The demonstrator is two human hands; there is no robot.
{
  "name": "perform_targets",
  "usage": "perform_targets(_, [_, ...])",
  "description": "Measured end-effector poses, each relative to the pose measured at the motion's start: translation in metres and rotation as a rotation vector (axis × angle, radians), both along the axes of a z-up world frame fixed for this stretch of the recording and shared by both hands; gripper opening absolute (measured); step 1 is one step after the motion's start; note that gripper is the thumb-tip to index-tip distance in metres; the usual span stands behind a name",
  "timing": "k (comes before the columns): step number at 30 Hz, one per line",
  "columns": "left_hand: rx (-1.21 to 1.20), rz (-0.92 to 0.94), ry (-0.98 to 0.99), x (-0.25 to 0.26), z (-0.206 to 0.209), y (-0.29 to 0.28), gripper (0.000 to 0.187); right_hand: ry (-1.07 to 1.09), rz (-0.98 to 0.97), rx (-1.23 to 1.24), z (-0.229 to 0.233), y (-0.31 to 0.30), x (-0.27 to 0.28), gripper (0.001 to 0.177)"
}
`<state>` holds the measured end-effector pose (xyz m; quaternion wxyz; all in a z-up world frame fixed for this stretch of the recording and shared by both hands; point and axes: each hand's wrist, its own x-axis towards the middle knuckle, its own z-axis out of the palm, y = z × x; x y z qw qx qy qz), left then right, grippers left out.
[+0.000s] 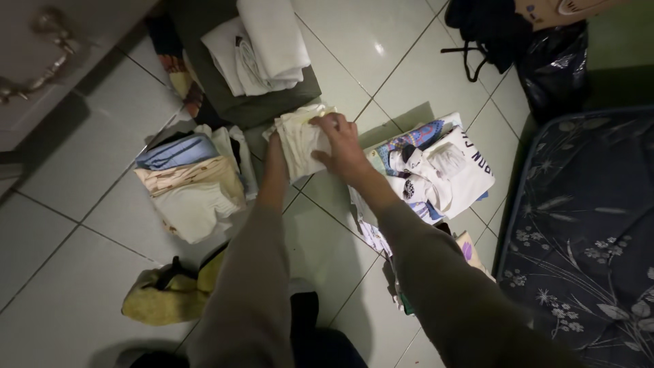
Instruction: The person removes folded clothes from a wooden drawer, wipes the interior with a cloth, and then places the clothes back into the drawer. The person handles various garments including shirts and towels.
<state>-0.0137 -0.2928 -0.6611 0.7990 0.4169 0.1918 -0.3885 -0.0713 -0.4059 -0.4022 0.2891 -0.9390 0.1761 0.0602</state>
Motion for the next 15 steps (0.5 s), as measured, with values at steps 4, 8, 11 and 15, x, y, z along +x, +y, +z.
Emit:
perform_targets(4, [0.939,-0.542,-0.193,0.008,-0.028,-0.006,0.049,-0.021,0.026,0.032,-0.027,0.023,-0.005,0.073])
perform_targets(8, [1.222,-0.588,-0.802,-0.002,0.032,0.000,0.039,0.075,0.037,-0.093,-0.023,0.038,0.011,0.075])
perform_targets(11, [0.913,-0.099,-0.640,-0.010,0.134,0.026,0.057,0.134,-0.004,-0.203,0.002,0.052,0.025,0.070])
perform_targets(15, [0.584,-0.070,-0.444,0.022,0.316,0.112,0.032,-0.218,-0.119,-0.028,0.089,0.106,0.052,0.021])
